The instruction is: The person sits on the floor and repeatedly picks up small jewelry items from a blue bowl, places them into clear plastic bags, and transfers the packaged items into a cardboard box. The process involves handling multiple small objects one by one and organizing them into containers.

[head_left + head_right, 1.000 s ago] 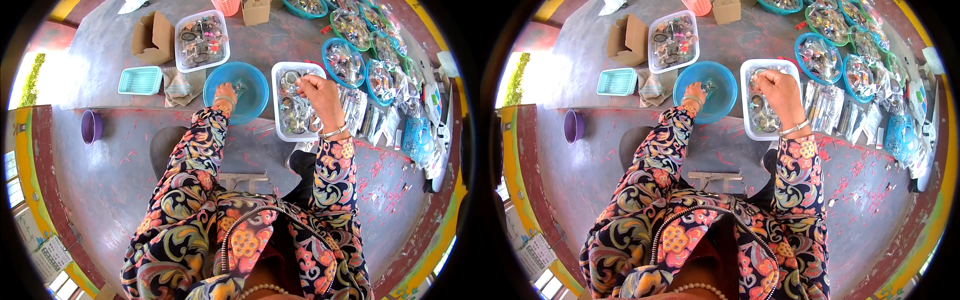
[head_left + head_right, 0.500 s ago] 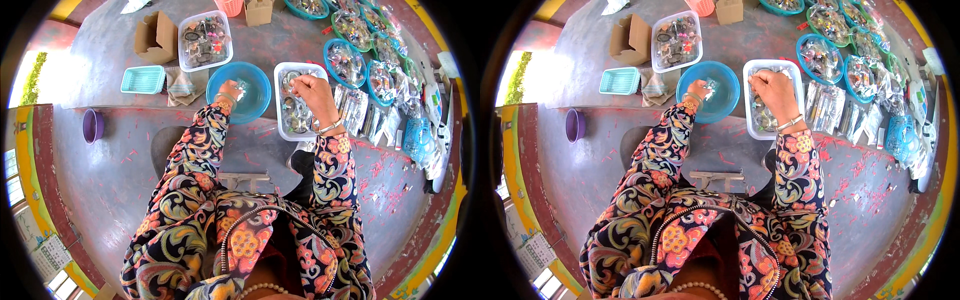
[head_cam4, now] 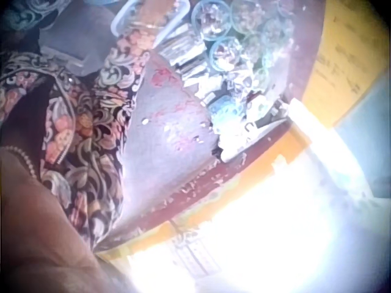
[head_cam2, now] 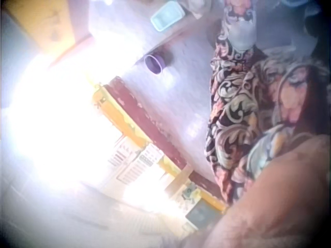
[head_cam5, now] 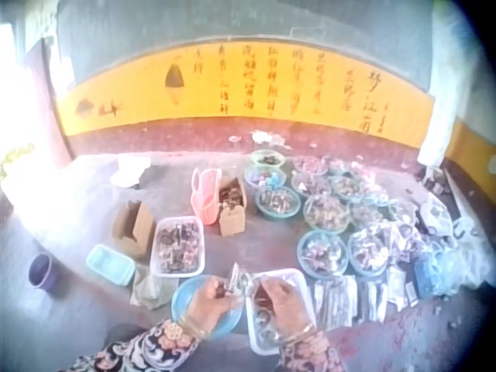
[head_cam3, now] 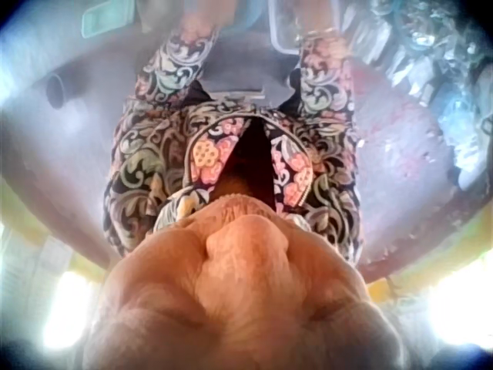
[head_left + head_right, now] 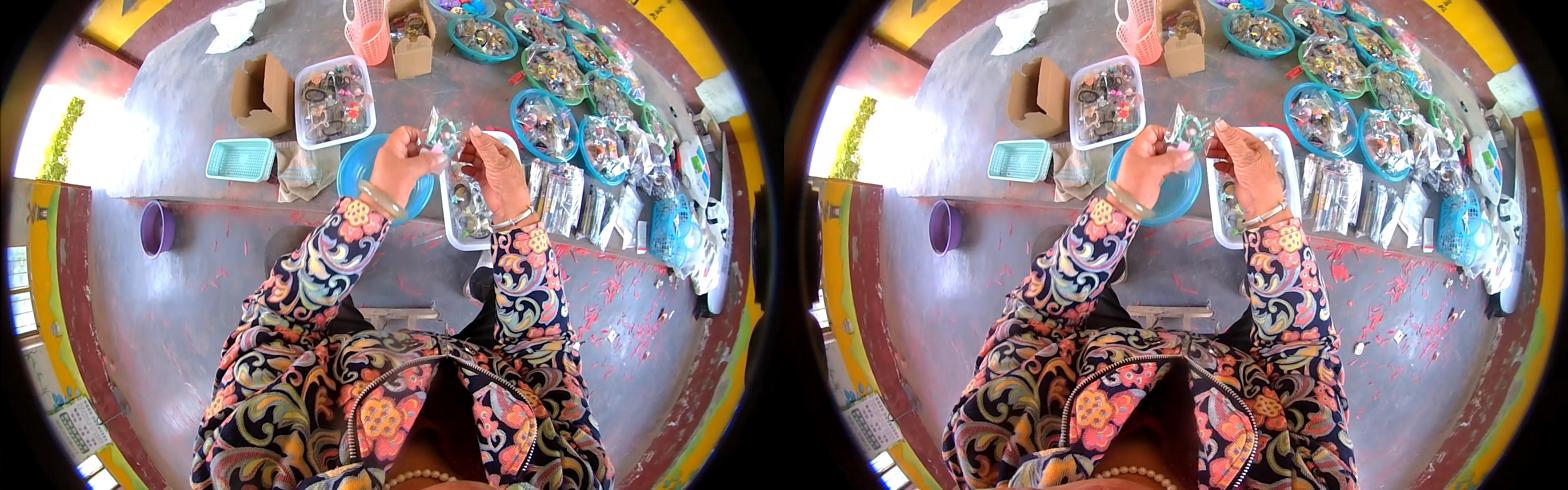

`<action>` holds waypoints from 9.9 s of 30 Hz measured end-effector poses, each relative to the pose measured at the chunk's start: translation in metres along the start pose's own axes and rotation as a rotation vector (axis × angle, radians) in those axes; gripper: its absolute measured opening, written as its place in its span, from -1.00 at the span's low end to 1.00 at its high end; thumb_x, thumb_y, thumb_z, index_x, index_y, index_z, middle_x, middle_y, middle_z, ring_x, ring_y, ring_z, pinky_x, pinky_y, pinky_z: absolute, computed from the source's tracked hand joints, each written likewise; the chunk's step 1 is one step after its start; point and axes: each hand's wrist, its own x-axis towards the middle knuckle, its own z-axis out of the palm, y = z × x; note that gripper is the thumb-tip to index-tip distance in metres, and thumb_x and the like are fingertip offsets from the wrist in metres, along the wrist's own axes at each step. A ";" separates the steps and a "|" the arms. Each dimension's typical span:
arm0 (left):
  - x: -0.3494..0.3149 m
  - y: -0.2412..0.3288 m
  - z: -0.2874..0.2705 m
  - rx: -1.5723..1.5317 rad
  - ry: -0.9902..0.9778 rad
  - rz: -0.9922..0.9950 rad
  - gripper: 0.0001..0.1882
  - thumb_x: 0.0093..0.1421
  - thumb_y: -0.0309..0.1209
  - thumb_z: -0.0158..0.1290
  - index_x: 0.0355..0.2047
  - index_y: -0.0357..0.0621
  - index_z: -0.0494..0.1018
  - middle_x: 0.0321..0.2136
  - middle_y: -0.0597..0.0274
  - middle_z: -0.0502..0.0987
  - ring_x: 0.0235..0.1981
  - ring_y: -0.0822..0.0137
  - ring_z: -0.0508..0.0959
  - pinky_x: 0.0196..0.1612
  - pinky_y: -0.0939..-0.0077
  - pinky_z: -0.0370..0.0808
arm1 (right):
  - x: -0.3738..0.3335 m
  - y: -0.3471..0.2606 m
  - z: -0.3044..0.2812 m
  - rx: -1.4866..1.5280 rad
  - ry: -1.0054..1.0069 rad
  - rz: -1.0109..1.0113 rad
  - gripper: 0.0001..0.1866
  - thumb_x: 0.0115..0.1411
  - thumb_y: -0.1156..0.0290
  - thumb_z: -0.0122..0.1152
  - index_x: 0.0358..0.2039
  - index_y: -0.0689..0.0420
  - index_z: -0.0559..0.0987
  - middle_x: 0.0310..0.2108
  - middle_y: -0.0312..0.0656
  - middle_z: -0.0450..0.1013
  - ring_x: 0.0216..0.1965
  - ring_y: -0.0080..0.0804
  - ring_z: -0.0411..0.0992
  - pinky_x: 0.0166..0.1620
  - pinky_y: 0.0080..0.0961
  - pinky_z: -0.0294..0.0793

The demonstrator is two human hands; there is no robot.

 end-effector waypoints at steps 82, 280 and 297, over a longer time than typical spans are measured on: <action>0.004 -0.008 -0.020 0.031 -0.134 -0.285 -0.85 0.02 -0.48 0.06 -0.41 -0.32 0.44 -0.49 0.20 0.50 -0.48 0.47 0.47 -0.40 0.65 0.39 | 0.013 0.015 0.008 -0.182 -0.152 -0.034 -0.89 0.01 0.47 0.18 -0.47 0.24 0.51 -0.55 -0.35 0.42 -0.52 -0.69 0.30 -0.42 -0.78 0.23; 0.018 -0.014 -0.043 -0.242 0.072 -0.329 -0.78 0.17 -0.38 -0.13 -0.30 -0.30 0.38 -0.31 0.07 0.48 -0.24 0.29 0.48 -0.21 0.51 0.41 | 0.084 0.112 -0.126 -1.629 0.124 -0.369 -0.76 -0.06 0.47 -0.04 -0.36 0.06 0.54 -0.42 -0.04 0.46 -0.34 -0.10 0.42 -0.28 -0.27 0.38; 0.010 -0.004 -0.049 -0.245 0.099 -0.318 -0.79 0.17 -0.39 -0.14 -0.30 -0.29 0.38 -0.32 0.11 0.48 -0.28 0.33 0.48 -0.24 0.52 0.42 | 0.052 0.129 -0.122 -1.553 -0.094 -0.217 -0.80 -0.09 0.33 -0.01 -0.50 0.02 0.59 -0.51 -0.09 0.47 -0.44 -0.19 0.46 -0.30 -0.33 0.42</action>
